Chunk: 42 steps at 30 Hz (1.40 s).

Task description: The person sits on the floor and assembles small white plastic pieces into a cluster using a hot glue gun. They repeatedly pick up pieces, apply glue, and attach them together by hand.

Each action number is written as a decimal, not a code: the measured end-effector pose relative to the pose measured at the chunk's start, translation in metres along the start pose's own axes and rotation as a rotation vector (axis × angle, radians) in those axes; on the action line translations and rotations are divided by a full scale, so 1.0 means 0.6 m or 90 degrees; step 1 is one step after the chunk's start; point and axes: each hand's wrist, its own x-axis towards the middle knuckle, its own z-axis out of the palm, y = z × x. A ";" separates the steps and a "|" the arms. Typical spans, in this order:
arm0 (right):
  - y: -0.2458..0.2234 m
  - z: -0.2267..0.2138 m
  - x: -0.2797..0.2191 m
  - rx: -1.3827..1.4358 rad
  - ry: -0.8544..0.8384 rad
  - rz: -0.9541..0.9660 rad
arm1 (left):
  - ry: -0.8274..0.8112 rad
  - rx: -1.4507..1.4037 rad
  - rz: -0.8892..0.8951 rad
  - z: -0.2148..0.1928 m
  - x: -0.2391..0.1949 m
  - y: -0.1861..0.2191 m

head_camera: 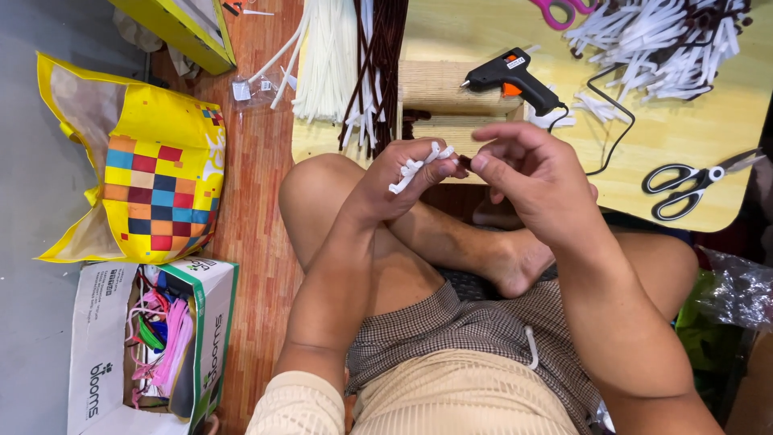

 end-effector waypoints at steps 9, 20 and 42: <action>0.128 -0.083 0.050 -0.064 0.147 -0.122 | 0.082 -0.081 -0.024 -0.019 -0.025 -0.048; 0.195 0.042 0.162 -0.631 -0.073 -0.192 | 0.186 -0.142 -0.056 -0.045 -0.042 -0.094; 0.099 -0.043 0.055 0.082 0.117 -0.062 | 0.079 -0.048 -0.022 -0.002 -0.012 -0.042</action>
